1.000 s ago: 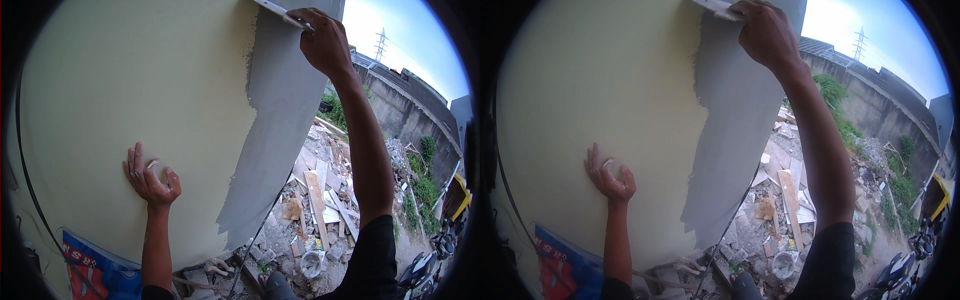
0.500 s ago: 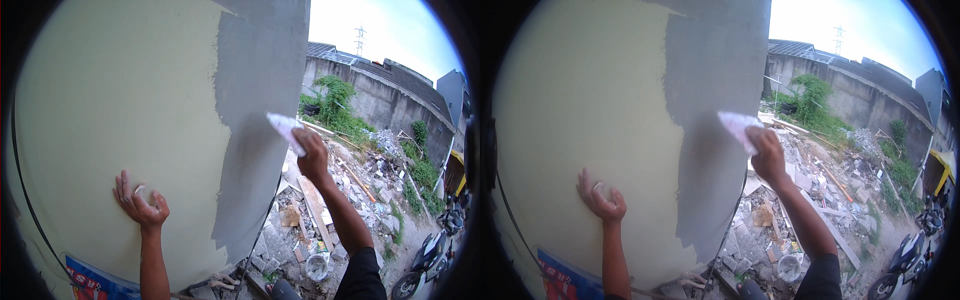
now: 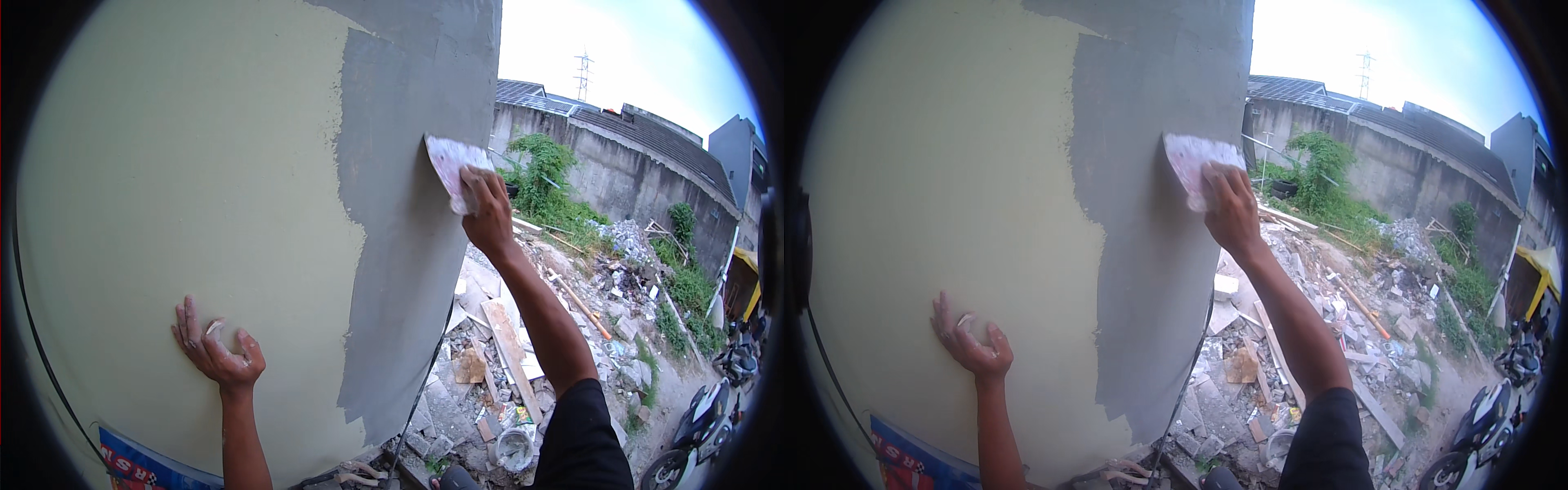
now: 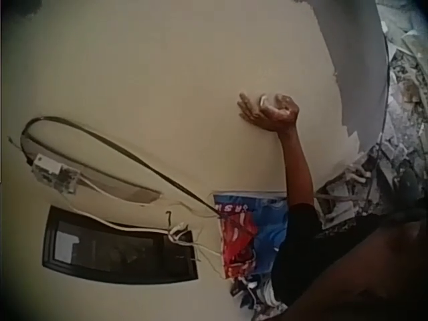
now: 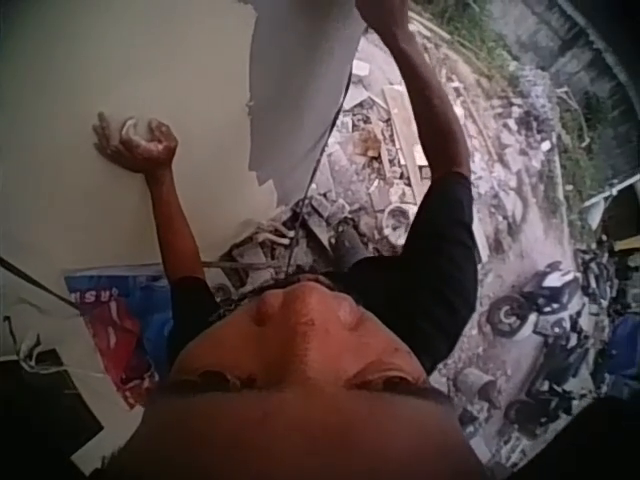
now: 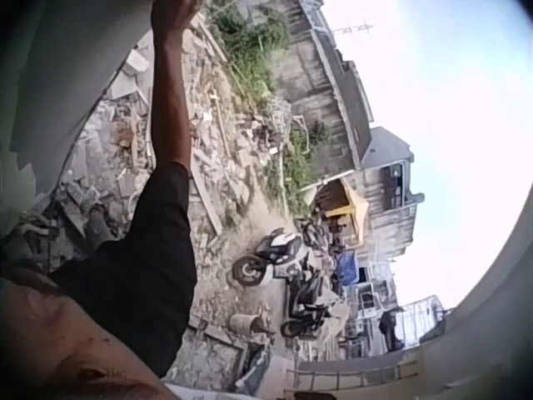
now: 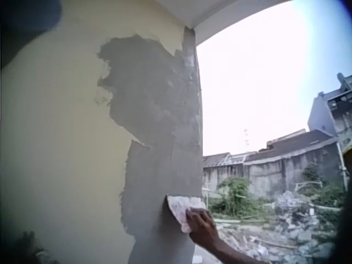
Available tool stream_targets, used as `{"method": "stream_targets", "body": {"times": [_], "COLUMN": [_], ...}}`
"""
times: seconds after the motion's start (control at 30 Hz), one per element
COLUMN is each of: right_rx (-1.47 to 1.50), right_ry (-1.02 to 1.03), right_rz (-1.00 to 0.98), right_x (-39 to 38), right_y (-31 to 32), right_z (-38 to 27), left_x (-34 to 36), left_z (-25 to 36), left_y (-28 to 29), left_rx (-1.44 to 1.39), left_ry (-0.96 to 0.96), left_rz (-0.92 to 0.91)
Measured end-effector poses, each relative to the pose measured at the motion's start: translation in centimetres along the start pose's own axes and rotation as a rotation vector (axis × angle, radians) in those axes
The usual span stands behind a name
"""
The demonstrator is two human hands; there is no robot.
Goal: Applying and smoothing plaster or mortar onto an exterior wall using a trowel.
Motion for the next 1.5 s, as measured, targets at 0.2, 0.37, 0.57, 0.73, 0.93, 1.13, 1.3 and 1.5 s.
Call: {"method": "stream_targets", "body": {"times": [0.2, 0.37, 0.57, 0.73, 0.93, 1.13, 1.3, 1.5], "right_rx": [-0.237, 0.037, -0.026, 0.127, 0.343, 0.491, 0.208, -0.057], "right_ry": [0.077, 0.164, 0.112, -0.144, -0.988, -0.937, -0.861, -0.477], "right_rz": [0.168, -0.008, -0.066, -0.255, -0.117, 0.071, -0.038, 0.036], "right_x": [12.2, 21.7, 3.9, -10.6, -10.5, -2.5, 4.1, 5.4], "right_y": [5.2, 3.7, 3.1, 3.5, 5.3, 5.5, 4.5, -2.7], "right_z": [4.3, 7.1, 3.2, -0.8, 2.7, 5.6, 3.3, -7.4], "left_x": [-0.4, -0.3, 0.4, 0.1, -0.4, 0.0, -0.3, -0.1], "left_z": [0.1, 0.3, 1.0, 0.8, 0.2, 0.5, 0.1, 0.9], "left_y": [-0.6, -0.8, -0.8, -0.2, -0.7, -0.5, -0.3, -0.6], "left_rx": [-0.013, -0.02, -0.044, -0.018, 0.013, 0.0, -0.005, -0.021], "left_ry": [-0.001, -0.009, -0.024, -0.044, -0.06, -0.03, -0.038, -0.007], "left_rz": [-0.004, -0.016, 0.007, 0.012, 0.014, 0.013, 0.013, -0.001]}}
Point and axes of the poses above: each hand's wrist, its own x-axis towards the middle knuckle, its own y-axis out of the back of the hand, z = x × y, the point moved 4 cm from there along x, towards the middle knuckle, and after that the axes turned 3 degrees about z, right-handed, at the moved point
